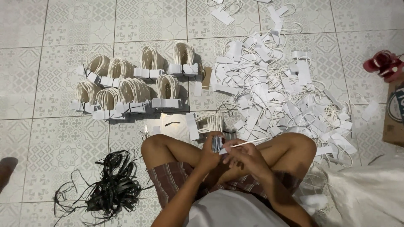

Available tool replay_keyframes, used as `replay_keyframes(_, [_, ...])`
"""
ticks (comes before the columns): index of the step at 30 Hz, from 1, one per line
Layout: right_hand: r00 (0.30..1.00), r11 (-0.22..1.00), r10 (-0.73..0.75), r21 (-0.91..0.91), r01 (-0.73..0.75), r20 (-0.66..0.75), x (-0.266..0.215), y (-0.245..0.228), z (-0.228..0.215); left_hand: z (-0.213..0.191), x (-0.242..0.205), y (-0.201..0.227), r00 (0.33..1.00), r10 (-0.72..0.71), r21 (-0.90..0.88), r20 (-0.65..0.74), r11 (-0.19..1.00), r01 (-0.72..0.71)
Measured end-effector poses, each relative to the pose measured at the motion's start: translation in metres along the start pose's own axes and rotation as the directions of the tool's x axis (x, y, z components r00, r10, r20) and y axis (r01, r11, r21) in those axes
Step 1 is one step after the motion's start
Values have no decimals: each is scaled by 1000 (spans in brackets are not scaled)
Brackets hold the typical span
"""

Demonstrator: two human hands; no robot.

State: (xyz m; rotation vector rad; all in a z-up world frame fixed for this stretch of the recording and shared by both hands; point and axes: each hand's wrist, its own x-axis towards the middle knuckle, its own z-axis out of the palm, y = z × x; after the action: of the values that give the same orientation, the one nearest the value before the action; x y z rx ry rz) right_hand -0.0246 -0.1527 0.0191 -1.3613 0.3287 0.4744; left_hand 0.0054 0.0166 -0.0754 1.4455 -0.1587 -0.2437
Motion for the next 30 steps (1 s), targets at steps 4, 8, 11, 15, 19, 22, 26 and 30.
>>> replay_keyframes(4, [1000,1000,-29,-10,29,4,-12,-12,4,3,4,6,998,30,-66,-55,997,-33])
replay_keyframes(8, [995,996,-75,34,78,-61,-2,31,-19,0,9,38,986,-143,-436,-90,895,90])
replay_keyframes(11, [978,987,-158,6,161,-136,-7,30,-15,-7,10,36,968,-231,-521,-96,841,148])
replay_keyframes(15, [968,975,-203,60,214,-146,-26,-5,5,-7,10,23,940,-340,-659,-30,714,237])
replay_keyframes(19, [948,955,-293,9,296,-121,-24,24,2,-1,-5,11,913,-408,-687,-25,671,281])
replay_keyframes(22, [972,968,-233,-110,227,-42,-29,0,14,0,-8,-3,807,-591,-612,2,637,469])
replay_keyframes(26, [973,963,-232,-143,230,5,-20,24,14,11,-5,48,955,-292,-665,44,705,246])
replay_keyframes(30, [982,974,-190,-127,186,-15,-11,31,10,6,-4,44,951,-305,-685,53,682,256])
